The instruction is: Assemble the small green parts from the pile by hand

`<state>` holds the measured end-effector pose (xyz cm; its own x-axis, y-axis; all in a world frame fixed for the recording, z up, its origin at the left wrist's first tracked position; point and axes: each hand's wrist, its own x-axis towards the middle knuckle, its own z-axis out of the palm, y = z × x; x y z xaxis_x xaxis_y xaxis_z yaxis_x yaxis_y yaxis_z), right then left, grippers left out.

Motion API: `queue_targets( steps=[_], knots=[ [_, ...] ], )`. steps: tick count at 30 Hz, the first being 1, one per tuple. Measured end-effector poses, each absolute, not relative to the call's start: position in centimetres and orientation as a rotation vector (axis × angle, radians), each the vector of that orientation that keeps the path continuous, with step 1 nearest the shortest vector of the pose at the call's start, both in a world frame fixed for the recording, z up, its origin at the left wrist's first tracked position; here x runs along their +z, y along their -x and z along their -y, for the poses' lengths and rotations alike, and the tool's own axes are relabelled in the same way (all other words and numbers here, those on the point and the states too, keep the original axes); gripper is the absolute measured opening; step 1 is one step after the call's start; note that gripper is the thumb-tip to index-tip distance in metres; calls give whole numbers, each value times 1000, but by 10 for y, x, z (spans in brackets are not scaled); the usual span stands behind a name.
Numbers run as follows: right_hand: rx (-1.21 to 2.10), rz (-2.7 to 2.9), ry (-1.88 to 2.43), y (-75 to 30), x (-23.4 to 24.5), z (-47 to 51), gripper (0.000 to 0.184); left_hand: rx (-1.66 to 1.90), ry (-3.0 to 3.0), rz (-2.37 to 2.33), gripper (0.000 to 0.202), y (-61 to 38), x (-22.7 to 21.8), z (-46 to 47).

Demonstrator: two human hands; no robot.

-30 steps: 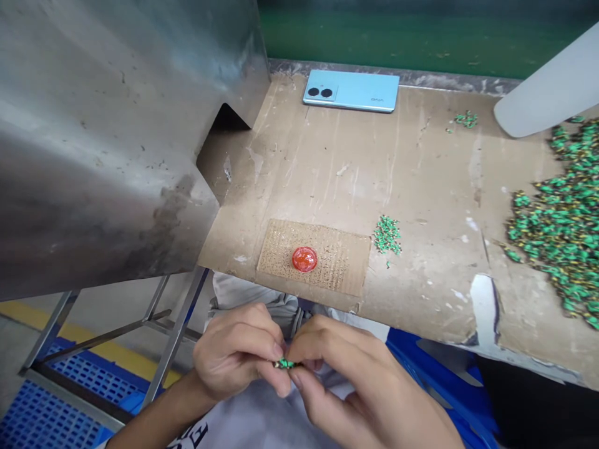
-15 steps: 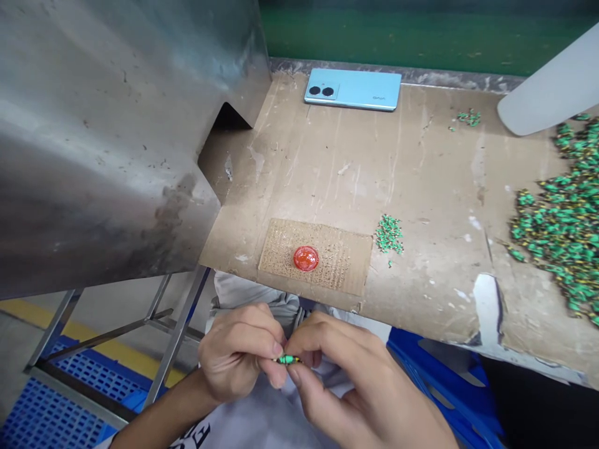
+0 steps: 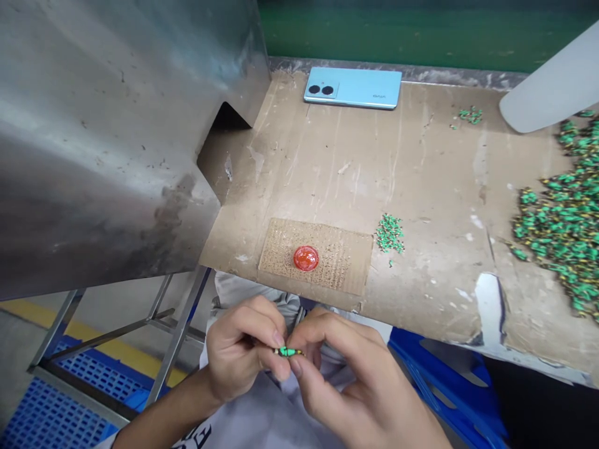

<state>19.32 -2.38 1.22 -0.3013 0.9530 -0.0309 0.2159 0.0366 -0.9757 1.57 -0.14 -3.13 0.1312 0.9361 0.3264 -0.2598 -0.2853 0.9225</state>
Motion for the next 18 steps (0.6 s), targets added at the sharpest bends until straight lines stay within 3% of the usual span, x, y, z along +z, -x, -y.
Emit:
queue_targets(
  steps=[18],
  knots=[
    [1317,1647,1220,-194,14,23,10,1384,-1424,-700,28,-11,-34,-2]
  ],
)
